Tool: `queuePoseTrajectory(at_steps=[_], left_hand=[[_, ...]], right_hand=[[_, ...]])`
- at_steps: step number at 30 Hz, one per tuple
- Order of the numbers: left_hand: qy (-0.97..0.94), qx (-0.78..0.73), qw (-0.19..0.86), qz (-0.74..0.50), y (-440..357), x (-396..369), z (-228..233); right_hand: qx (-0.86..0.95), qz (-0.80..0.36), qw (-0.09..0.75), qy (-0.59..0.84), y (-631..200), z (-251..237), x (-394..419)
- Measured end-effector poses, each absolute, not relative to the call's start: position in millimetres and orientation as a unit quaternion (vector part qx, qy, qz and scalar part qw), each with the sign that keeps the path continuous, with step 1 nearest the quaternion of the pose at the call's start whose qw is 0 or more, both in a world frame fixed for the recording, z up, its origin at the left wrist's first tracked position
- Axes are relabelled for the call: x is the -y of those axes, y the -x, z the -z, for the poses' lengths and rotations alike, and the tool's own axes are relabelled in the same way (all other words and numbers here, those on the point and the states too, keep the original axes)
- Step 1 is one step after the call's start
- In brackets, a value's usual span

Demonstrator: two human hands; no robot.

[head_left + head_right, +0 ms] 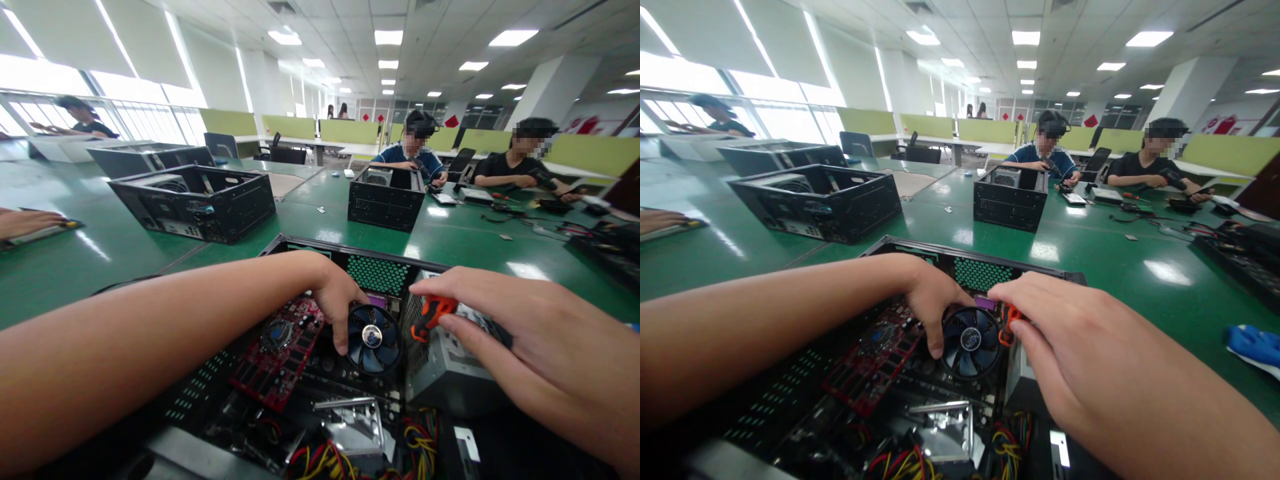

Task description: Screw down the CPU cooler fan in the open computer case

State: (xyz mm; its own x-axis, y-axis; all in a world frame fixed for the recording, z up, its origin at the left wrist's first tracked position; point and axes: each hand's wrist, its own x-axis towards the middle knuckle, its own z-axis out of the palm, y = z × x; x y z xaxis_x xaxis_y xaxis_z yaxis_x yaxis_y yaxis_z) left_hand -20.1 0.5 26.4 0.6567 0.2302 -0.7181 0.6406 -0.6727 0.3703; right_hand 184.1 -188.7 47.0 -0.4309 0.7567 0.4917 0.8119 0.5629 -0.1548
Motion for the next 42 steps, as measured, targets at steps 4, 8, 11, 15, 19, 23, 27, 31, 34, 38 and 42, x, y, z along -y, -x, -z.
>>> queuePoseTrajectory(at_steps=[4, 8, 11, 15, 19, 23, 27, 31, 34, 38, 42], left_hand=[[-0.852, -0.253, 0.314, 0.333, 20, -1, -26], [-0.862, -0.243, 0.302, 0.327, 21, -3, -25], [-0.867, -0.247, 0.287, 0.325, 22, -3, -24], [-0.862, -0.244, 0.302, 0.326, 23, -5, -23], [-0.861, -0.24, 0.318, 0.316, 25, -6, -21], [-0.859, -0.25, 0.318, 0.314, 24, -5, -22], [-0.857, -0.254, 0.305, 0.329, 21, -4, -26], [-0.851, -0.247, 0.312, 0.342, 18, -4, -26], [-0.851, -0.242, 0.321, 0.339, 17, -4, -26], [-0.86, -0.244, 0.29, 0.341, 17, -3, -28], [-0.862, -0.253, 0.287, 0.331, 21, -3, -27]], right_hand=[[0.848, 0.045, 0.243, 0.469, -181, -48, 198], [0.851, 0.024, 0.242, 0.466, -174, -51, 207], [0.871, -0.05, 0.212, 0.441, -168, -52, 207], [0.871, -0.091, 0.194, 0.442, -164, -54, 204], [0.881, -0.105, 0.197, 0.416, -165, -55, 202], [0.89, -0.119, 0.181, 0.4, -165, -54, 198], [0.879, -0.127, 0.186, 0.42, -168, -56, 197], [0.89, -0.07, 0.192, 0.407, -177, -55, 200], [0.886, -0.038, 0.188, 0.422, -180, -53, 199], [0.898, -0.042, 0.22, 0.379, -177, -48, 196], [0.878, -0.021, 0.236, 0.417, -176, -47, 199]])
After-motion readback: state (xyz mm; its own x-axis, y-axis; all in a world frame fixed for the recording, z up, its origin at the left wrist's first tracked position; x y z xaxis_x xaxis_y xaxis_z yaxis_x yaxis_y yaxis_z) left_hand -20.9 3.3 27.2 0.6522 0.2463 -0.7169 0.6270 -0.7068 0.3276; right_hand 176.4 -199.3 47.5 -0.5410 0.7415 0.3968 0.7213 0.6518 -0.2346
